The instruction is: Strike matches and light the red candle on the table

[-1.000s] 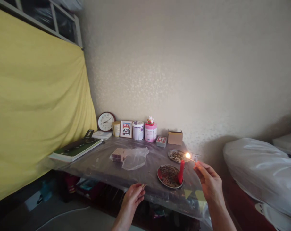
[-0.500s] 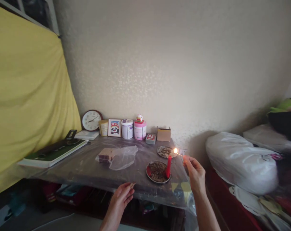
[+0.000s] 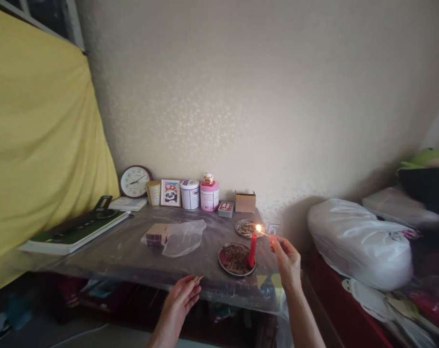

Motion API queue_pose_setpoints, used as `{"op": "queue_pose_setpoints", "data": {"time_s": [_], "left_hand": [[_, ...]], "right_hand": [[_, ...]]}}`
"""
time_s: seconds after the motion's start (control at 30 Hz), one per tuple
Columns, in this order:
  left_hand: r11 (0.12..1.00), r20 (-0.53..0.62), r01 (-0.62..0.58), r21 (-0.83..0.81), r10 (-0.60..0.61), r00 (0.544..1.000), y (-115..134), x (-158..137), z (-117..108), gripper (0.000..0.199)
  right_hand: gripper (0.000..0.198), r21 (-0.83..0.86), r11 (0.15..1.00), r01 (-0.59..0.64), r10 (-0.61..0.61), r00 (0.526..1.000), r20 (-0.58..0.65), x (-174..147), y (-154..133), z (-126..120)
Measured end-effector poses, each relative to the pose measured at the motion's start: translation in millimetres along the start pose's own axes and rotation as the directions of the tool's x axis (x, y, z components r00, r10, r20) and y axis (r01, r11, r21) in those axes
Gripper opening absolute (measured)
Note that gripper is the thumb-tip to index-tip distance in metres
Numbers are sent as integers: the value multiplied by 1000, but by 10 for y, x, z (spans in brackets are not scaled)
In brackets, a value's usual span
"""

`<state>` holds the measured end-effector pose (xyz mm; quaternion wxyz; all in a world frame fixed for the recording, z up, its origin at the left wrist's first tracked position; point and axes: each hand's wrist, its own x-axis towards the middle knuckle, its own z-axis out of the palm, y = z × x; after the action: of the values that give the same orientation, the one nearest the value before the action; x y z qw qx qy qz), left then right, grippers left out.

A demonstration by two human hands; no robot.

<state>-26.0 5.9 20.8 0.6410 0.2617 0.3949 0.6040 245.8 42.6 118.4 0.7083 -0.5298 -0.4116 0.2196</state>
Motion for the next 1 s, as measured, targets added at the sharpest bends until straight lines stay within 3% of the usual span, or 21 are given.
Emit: {"op": "queue_pose_setpoints", "data": {"time_s": [1.0], "left_hand": [[1000, 27, 12, 20, -13, 1000, 25, -26, 28, 34]], "right_hand": [[29, -46, 999, 23, -22, 999, 36, 17, 133, 68]]}}
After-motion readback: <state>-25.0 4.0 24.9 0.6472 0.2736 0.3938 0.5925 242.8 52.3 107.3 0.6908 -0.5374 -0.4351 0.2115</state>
